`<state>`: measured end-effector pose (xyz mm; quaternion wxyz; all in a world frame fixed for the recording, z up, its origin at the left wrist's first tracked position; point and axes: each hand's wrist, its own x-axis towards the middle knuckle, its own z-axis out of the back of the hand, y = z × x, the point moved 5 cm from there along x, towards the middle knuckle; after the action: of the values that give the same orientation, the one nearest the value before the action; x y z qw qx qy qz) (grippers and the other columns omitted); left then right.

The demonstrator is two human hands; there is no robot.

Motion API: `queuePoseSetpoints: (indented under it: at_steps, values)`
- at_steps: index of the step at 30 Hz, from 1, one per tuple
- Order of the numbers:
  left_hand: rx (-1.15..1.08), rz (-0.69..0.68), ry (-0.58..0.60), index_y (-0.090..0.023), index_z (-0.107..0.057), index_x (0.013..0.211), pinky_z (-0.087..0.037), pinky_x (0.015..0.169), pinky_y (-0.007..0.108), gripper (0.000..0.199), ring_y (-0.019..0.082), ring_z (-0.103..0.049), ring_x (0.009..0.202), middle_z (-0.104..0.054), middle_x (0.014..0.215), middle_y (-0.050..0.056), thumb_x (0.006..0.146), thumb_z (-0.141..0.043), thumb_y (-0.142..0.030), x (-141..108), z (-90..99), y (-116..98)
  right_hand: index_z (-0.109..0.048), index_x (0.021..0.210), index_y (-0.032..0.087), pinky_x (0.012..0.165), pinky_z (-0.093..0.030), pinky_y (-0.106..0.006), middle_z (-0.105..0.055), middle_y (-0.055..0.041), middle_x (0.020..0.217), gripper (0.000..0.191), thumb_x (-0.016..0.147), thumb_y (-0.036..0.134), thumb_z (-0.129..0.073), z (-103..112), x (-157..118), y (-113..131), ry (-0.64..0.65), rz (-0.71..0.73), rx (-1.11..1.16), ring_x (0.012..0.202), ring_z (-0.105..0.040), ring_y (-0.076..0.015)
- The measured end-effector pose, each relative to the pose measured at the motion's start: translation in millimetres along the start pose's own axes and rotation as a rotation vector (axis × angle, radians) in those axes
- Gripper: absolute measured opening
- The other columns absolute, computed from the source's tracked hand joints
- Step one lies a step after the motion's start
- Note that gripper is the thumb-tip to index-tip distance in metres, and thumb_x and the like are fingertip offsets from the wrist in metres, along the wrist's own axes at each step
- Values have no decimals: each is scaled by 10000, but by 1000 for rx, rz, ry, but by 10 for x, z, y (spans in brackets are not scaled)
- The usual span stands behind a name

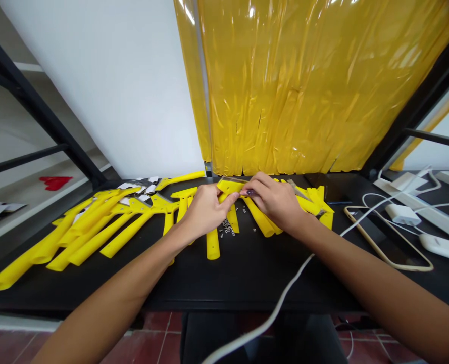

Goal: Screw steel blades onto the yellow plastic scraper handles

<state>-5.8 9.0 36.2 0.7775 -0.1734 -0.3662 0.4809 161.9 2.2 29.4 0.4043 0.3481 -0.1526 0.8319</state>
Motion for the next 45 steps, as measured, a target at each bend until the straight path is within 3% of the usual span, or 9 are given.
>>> queuePoseSetpoints:
  at_steps: [5,9,13,17,23,26,36,40,45]
  values:
    - [-57,12,97,-163,-557,563,-246,458,262,397,93,-390,450,-453,477,-29,870,-627,-406,23,-38,9,-618,861,194,582,-369,-271,-647,-38,846,252,942,431,-594,-1,13,-111,-127,-103,112,726,-597,-150]
    - [-364,95,211,-129,-676,711,-336,458,245,298,88,-462,452,-568,559,5,873,-642,-377,48,-87,49,-600,888,198,649,-447,-271,-618,-38,843,207,933,399,-616,31,32,-111,-154,-57,249,747,-592,-153]
    - [-690,223,274,-113,-728,850,-321,424,236,245,74,-445,428,-567,571,8,857,-680,-353,56,-140,125,-634,1051,186,734,-498,-320,-611,-88,968,145,970,264,-543,287,42,-7,-313,67,285,866,-607,-185]
    - [-821,305,288,-106,-741,832,-304,409,222,210,63,-435,435,-594,594,31,847,-693,-310,57,-185,212,-708,947,224,791,-501,-378,-640,-66,916,79,919,253,-640,496,31,68,-463,75,282,882,-612,-208]
    - [-862,365,301,-110,-761,843,-299,405,217,214,56,-419,423,-572,568,27,848,-701,-316,72,-231,311,-710,905,235,703,-547,-335,-680,-28,892,48,904,247,-664,442,-26,-5,-467,-169,674,783,-665,-172]
    - [-864,371,297,-114,-767,858,-305,410,210,219,62,-435,453,-592,596,40,845,-706,-324,80,-235,337,-707,915,230,693,-560,-335,-684,-32,905,52,907,246,-658,408,-72,-26,-459,-226,722,769,-680,-172]
    - [-922,382,270,-98,-762,853,-306,402,202,186,66,-470,520,-698,826,117,798,-746,-275,72,-236,316,-689,957,203,748,-556,-328,-714,-56,913,98,877,145,-690,414,-63,105,-422,30,511,840,-675,-175]
    - [-887,404,279,-88,-767,848,-302,411,210,222,60,-438,452,-585,590,44,831,-718,-304,82,-225,352,-683,967,204,750,-562,-330,-715,-57,913,120,869,136,-697,447,-80,111,-467,48,490,847,-681,-180]
    - [-898,440,281,-83,-762,844,-302,417,208,211,58,-443,461,-589,609,44,819,-727,-290,84,-214,366,-683,964,223,748,-569,-335,-719,-45,909,106,875,165,-695,452,-80,98,-477,38,480,840,-682,-180]
